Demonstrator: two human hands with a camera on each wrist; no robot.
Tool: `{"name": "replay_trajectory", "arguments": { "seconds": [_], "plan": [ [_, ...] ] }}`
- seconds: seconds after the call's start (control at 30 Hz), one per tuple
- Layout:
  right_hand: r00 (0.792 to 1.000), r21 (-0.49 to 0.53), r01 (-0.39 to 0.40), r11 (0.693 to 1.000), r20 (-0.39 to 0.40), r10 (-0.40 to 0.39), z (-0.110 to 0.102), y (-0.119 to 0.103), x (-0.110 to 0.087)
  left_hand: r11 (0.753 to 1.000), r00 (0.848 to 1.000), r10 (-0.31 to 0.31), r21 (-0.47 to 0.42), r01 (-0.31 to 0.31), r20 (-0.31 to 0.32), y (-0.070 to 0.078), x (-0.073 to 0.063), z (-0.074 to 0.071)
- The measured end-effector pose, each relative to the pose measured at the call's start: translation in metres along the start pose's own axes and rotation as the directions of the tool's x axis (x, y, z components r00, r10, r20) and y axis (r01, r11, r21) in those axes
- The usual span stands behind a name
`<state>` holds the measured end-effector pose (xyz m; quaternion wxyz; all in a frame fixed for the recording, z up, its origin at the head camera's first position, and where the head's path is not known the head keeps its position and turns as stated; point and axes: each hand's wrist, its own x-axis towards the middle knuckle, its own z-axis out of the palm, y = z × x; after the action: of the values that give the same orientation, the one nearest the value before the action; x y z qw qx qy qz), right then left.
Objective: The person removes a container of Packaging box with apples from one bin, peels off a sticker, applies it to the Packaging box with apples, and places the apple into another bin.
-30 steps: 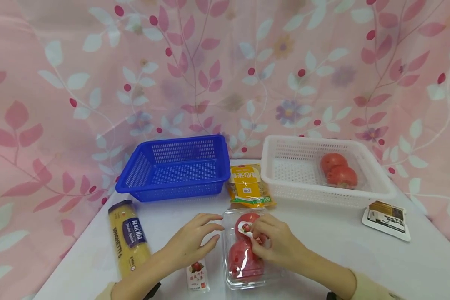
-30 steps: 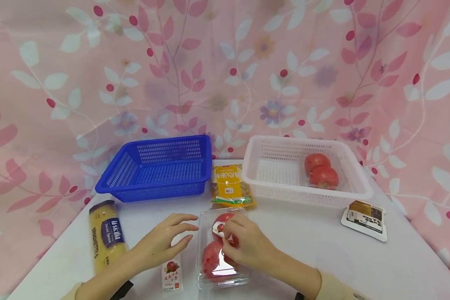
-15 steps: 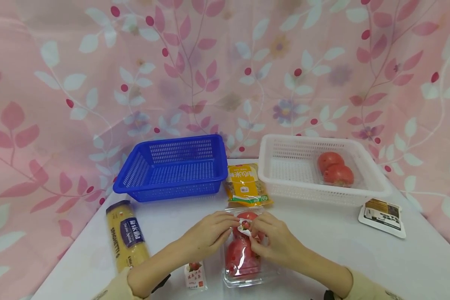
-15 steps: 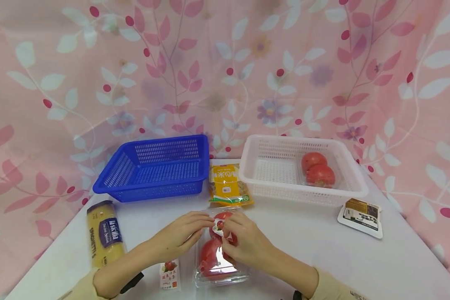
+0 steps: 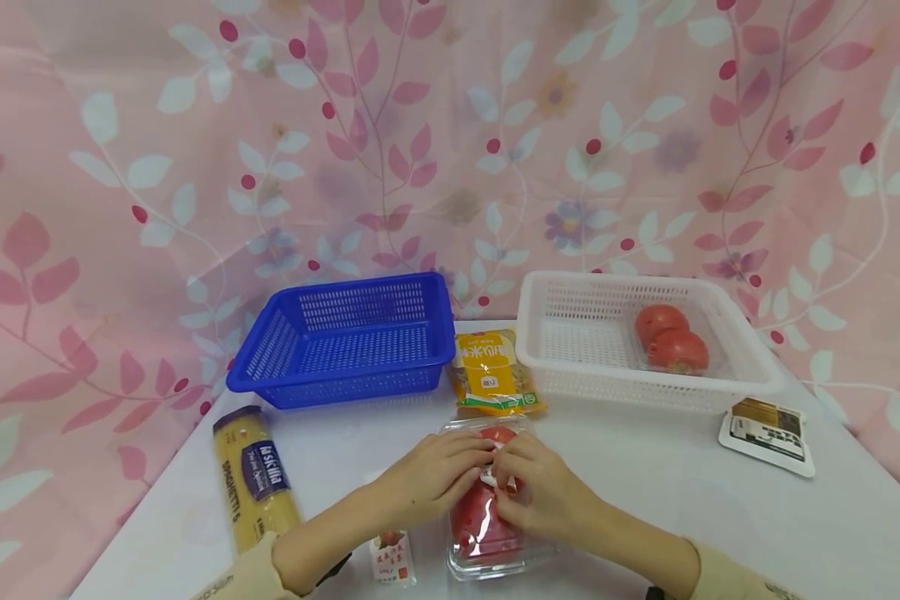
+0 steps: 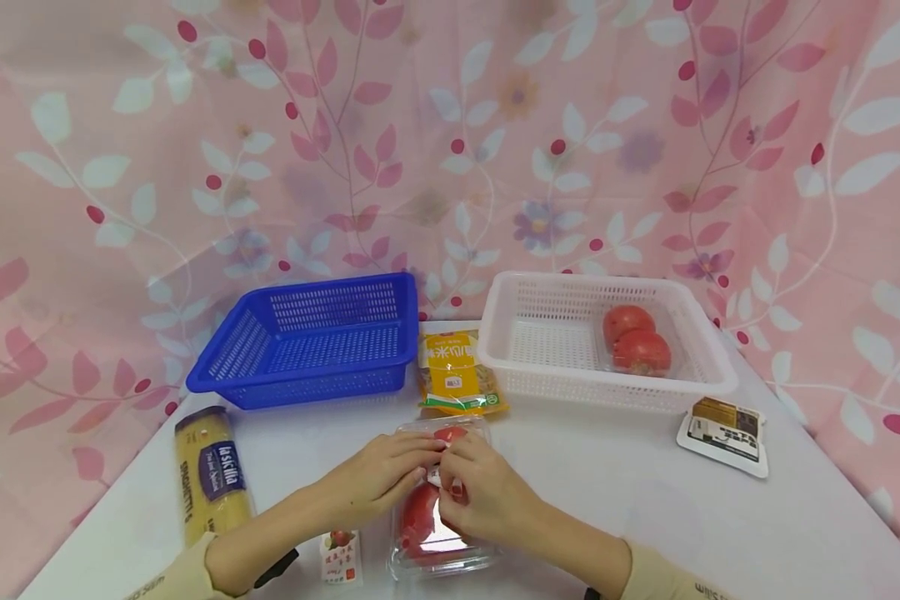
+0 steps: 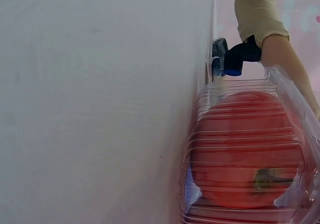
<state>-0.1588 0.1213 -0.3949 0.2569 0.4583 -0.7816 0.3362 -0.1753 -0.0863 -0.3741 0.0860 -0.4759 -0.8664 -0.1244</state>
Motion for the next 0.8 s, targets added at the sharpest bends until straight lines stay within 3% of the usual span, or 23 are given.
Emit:
{"name": "replay_trajectory", "arguments": {
  "seconds": [0.27, 0.47, 0.53, 0.67, 0.8],
  "plan": [
    [0.999, -0.006, 0.037, 0.999, 0.033, -0.037, -0.002, -0.002, -0.002, 0.995, 1.000, 0.011, 0.096, -0.011, 0.002, 0.005, 0.001, 0.006],
    [0.990, -0.098, 0.087, 0.991, 0.115, -0.076, -0.003, -0.002, -0.004, 0.990, 0.999, -0.027, 0.139, 0.021, 0.045, 0.005, -0.003, 0.009],
    [0.981, -0.158, 0.150, 0.976, 0.147, -0.126, -0.003, -0.002, -0.006, 0.989, 0.998, -0.027, 0.145, 0.019, 0.053, 0.004, -0.004, 0.009],
    [0.950, -0.254, 0.227, 0.940, 0.272, -0.155, -0.006, -0.003, -0.009, 0.992, 0.997, -0.032, 0.123, 0.023, 0.072, 0.003, -0.006, 0.008],
    [0.913, -0.304, 0.254, 0.918, 0.389, -0.123, -0.009, -0.005, -0.013, 0.994, 0.993, -0.059, 0.093, 0.050, 0.101, 0.002, -0.005, 0.008]
  ]
}}
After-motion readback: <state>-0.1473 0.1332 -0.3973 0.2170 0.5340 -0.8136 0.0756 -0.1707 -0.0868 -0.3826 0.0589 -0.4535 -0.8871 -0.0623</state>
